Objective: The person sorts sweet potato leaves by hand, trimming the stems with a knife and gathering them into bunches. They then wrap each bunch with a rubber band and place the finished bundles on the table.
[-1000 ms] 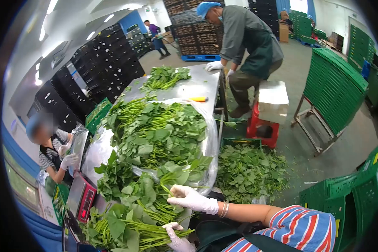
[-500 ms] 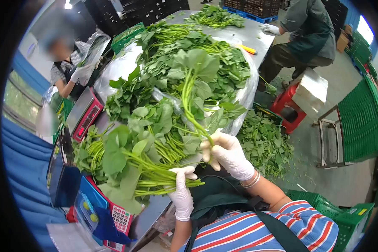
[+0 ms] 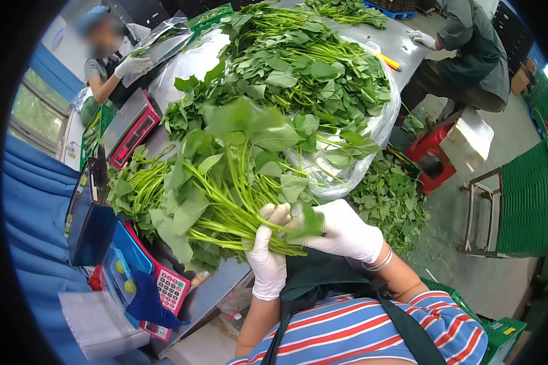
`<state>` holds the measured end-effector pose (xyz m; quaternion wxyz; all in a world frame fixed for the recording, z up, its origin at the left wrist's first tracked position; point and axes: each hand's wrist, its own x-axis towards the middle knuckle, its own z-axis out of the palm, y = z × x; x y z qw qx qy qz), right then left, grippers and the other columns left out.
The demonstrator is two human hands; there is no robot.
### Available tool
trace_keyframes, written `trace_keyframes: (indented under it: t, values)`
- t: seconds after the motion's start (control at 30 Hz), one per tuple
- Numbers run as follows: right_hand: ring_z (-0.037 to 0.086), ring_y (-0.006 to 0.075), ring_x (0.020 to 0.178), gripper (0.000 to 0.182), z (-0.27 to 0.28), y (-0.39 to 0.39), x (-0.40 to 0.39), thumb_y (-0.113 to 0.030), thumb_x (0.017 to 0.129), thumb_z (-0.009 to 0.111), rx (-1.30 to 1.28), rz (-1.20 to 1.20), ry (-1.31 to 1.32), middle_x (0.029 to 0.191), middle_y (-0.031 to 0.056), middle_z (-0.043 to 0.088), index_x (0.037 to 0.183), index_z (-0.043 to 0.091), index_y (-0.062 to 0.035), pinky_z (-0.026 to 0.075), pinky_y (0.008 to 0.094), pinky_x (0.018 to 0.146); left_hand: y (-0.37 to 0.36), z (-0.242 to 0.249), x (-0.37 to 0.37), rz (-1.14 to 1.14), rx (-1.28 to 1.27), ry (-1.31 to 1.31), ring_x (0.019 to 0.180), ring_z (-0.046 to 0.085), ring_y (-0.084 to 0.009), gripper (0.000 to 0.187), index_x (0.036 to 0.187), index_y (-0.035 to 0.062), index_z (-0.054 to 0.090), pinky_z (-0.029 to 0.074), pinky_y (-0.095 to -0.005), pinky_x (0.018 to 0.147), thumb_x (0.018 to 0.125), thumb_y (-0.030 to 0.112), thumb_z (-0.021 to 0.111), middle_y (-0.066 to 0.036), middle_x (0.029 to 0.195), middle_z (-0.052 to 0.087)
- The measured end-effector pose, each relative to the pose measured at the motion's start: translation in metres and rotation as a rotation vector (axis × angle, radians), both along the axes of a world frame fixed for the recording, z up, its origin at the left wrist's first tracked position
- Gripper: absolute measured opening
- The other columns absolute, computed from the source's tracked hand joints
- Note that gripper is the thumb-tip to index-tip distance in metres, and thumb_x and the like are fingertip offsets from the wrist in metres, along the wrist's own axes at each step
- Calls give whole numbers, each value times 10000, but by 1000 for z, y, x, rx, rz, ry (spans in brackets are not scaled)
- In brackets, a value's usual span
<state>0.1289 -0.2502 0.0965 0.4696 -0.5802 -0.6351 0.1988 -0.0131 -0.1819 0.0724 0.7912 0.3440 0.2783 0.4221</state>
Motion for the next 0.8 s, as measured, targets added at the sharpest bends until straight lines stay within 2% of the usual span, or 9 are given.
trace_keyframes:
  t: [0.13, 0.2, 0.23, 0.37, 0.43, 0.5, 0.6, 0.73, 0.8]
  values:
    - [573, 255, 574, 240, 8, 0, 3, -335, 814, 634, -32, -9, -165, 682, 64, 573, 828, 587, -99, 441, 336, 498, 2, -4, -2, -48, -73, -135, 1054, 568, -242, 335, 1199, 42, 487, 470, -393, 916, 923, 232, 488, -113, 1079, 609]
    - [518, 213, 472, 229, 4, 3, -1, -311, 757, 709, 102, -33, -157, 569, 35, 509, 800, 615, -107, 395, 314, 442, 4, -9, -3, -98, -22, -193, 1030, 577, -237, 309, 1180, 49, 503, 482, -385, 901, 931, 233, 488, -92, 1008, 630]
    - [518, 213, 472, 229, 5, 2, -1, -311, 757, 709, 102, -31, -154, 569, 35, 509, 800, 615, -107, 395, 314, 442, 3, -9, -3, -78, -80, -209, 950, 587, -212, 283, 1145, 55, 520, 497, -358, 846, 934, 242, 496, -54, 877, 628]
    - [561, 218, 536, 225, 5, -2, 0, -293, 765, 705, 66, 64, -140, 633, 40, 557, 847, 617, -103, 432, 317, 486, 4, -7, -2, -61, -127, -226, 821, 558, -183, 250, 1110, 61, 524, 482, -341, 764, 933, 237, 503, -10, 752, 566]
    - [597, 253, 619, 230, 4, -6, 1, -304, 826, 627, 25, 129, -97, 717, 65, 593, 950, 610, -110, 480, 346, 557, 7, -6, -3, -62, -122, -265, 824, 563, -196, 251, 1096, 33, 527, 479, -340, 773, 914, 205, 533, -37, 766, 580]
    - [596, 255, 618, 221, 3, -7, 1, -300, 828, 623, 41, 116, -92, 712, 67, 592, 935, 607, -108, 476, 346, 550, 9, -8, -2, -58, -123, -304, 807, 567, -210, 260, 1082, -8, 525, 472, -337, 780, 895, 169, 561, -61, 759, 590]
    - [595, 257, 616, 207, 2, -10, 1, -294, 831, 618, 23, 100, -103, 699, 72, 588, 912, 599, -104, 468, 346, 537, 8, -11, -3, -68, -46, -216, 806, 548, -177, 240, 1105, 60, 519, 461, -338, 791, 934, 227, 502, -10, 752, 568]
    - [594, 261, 612, 199, 4, -15, 8, -288, 838, 611, -113, 153, -268, 677, 75, 582, 894, 579, -100, 457, 348, 521, 14, -13, -3, -67, -19, -195, 806, 544, -175, 244, 1107, 58, 517, 452, -335, 809, 933, 229, 506, -17, 758, 566]
    - [592, 258, 591, 214, 9, -20, 10, -299, 843, 604, -276, 127, -320, 645, 72, 573, 913, 575, -99, 453, 351, 513, 33, -16, -11, -17, 2, -344, 811, 534, -173, 274, 1129, 55, 501, 448, -348, 821, 924, 235, 525, -24, 800, 561]
